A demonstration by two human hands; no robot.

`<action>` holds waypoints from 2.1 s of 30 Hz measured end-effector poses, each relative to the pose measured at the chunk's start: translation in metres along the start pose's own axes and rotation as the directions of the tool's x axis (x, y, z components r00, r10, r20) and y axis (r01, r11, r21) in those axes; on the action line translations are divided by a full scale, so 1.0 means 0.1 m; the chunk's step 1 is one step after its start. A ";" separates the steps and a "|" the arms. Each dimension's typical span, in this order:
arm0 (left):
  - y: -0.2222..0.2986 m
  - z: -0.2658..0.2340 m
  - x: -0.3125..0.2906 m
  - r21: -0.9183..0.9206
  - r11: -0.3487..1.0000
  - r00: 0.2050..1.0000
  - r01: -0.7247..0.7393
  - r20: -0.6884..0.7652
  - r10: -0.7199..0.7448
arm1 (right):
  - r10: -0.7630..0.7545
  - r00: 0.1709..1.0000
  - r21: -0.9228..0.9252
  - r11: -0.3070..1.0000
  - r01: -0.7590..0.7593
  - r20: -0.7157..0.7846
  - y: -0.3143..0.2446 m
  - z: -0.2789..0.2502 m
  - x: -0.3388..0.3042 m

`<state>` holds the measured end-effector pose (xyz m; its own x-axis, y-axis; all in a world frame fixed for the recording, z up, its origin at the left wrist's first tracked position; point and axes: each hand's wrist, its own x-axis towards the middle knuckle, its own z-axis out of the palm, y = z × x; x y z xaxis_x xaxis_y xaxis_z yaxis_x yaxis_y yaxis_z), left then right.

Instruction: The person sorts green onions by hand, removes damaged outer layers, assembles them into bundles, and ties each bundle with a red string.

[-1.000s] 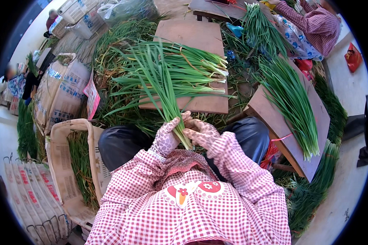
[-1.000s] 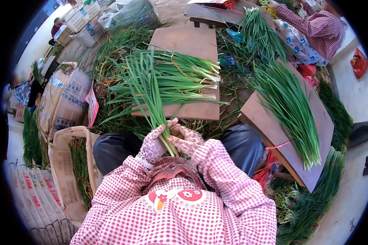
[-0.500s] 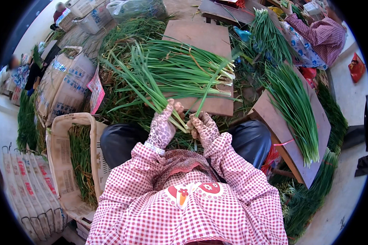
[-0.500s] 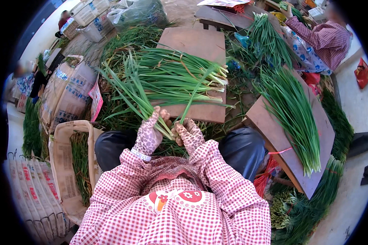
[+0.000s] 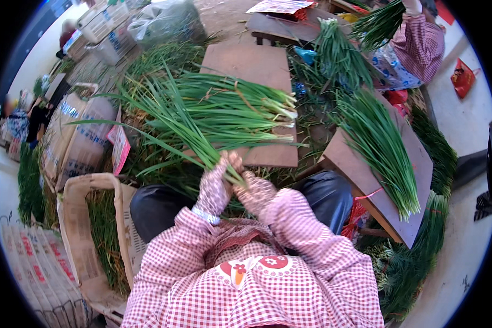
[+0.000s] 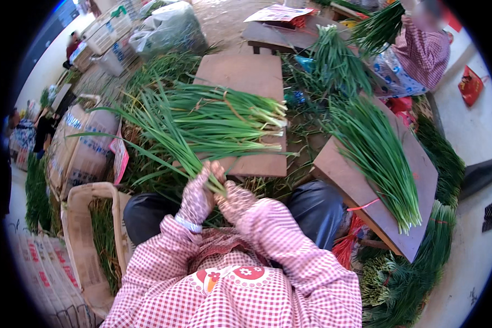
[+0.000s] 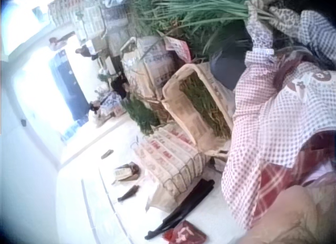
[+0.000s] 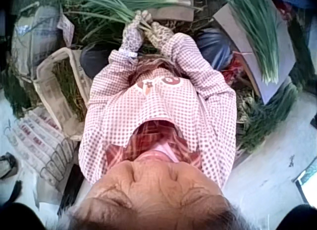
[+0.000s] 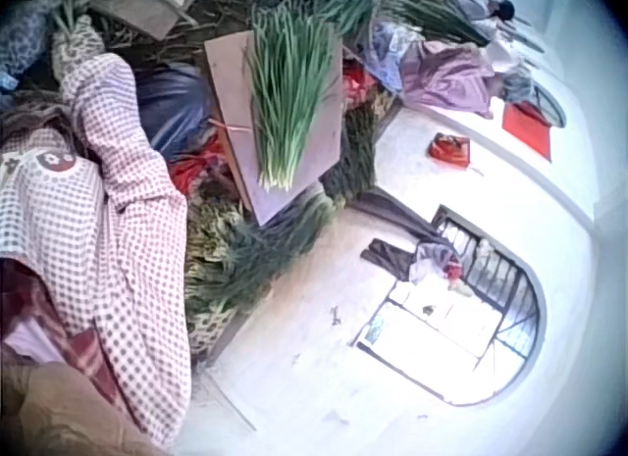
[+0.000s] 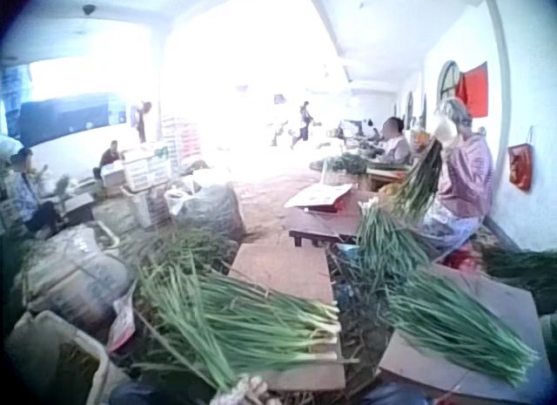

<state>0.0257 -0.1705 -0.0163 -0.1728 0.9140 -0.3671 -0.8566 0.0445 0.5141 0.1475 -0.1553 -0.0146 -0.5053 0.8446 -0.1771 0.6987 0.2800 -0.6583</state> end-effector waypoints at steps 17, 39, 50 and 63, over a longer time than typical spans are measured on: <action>-0.09 -0.13 0.01 -0.187 0.973 0.990 0.132 0.072 -0.121 | 0.298 0.954 -0.367 0.883 -0.293 -0.045 0.99 -1.07 0.97; -0.38 -0.16 -0.34 0.204 0.960 0.973 0.189 -0.174 -0.155 | -0.005 0.963 0.099 0.995 -0.023 0.270 0.30 -0.34 -0.07; -0.48 -0.31 -0.07 0.098 0.981 0.972 0.170 -0.181 -0.150 | -0.016 0.913 0.526 0.821 -0.221 0.408 0.79 -0.11 0.17; -0.33 -0.25 -0.05 0.190 0.967 0.973 0.170 -0.187 -0.134 | 0.283 0.824 0.403 0.765 -0.503 0.491 0.56 -0.17 0.58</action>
<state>0.0432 -0.1866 -0.0507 -0.1445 0.8080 -0.5712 -0.7654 0.2746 0.5821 0.1661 -0.0832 -0.0498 -0.4672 0.5510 -0.6914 0.5844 -0.3943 -0.7092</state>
